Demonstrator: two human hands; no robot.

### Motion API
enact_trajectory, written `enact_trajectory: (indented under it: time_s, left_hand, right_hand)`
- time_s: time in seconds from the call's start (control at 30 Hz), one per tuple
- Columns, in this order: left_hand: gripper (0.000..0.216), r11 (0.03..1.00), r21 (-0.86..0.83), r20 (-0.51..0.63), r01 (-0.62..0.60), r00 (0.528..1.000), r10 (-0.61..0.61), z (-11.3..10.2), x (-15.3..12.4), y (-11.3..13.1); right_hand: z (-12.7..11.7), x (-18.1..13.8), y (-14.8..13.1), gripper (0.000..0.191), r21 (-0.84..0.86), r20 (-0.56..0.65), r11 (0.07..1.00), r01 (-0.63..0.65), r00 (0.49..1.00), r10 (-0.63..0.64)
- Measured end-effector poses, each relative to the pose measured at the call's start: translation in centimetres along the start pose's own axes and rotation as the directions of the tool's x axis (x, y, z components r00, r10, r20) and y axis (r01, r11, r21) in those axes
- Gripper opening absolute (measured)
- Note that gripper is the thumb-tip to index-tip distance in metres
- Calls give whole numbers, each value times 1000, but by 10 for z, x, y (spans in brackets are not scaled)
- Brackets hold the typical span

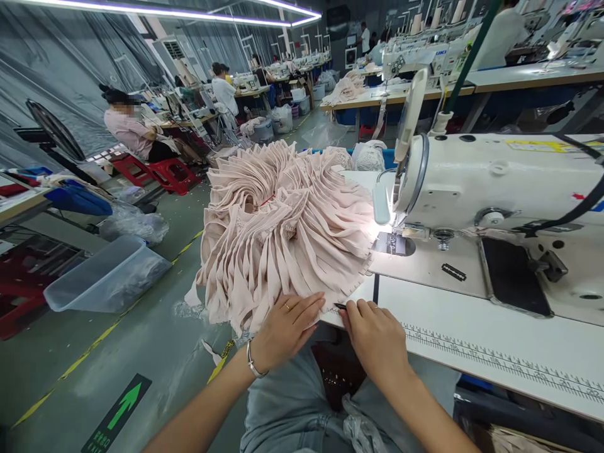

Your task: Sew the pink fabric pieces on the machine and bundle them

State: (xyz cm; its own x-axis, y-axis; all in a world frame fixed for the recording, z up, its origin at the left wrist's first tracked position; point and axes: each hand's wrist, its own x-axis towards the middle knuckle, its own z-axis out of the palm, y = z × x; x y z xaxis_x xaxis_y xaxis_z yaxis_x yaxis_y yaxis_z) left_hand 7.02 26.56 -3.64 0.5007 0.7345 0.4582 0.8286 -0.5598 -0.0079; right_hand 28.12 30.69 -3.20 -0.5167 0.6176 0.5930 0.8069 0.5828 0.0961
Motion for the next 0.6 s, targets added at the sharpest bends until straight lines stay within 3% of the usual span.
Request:
enact_trajectory:
  time_s: [0.07, 0.17, 0.37, 0.6]
  left_hand:
    - [31, 1000, 7, 34, -12, 999, 12, 2, 3, 1]
    - [22, 999, -34, -3, -14, 1000, 14, 2, 4, 0]
    - [31, 998, -58, 2, -19, 1000, 19, -2, 22, -3]
    - [11, 987, -108, 26, -121, 992, 125, 10, 53, -3]
  right_hand:
    - [-2, 0, 13, 30, -30, 30, 1000, 3, 1000, -2]
    - [-3, 2, 24, 27, -39, 80, 998, 43, 996, -40]
    - [4, 5, 22, 27, 9, 88, 994, 111, 990, -112]
    - [4, 7, 48, 22, -44, 113, 998, 34, 993, -28]
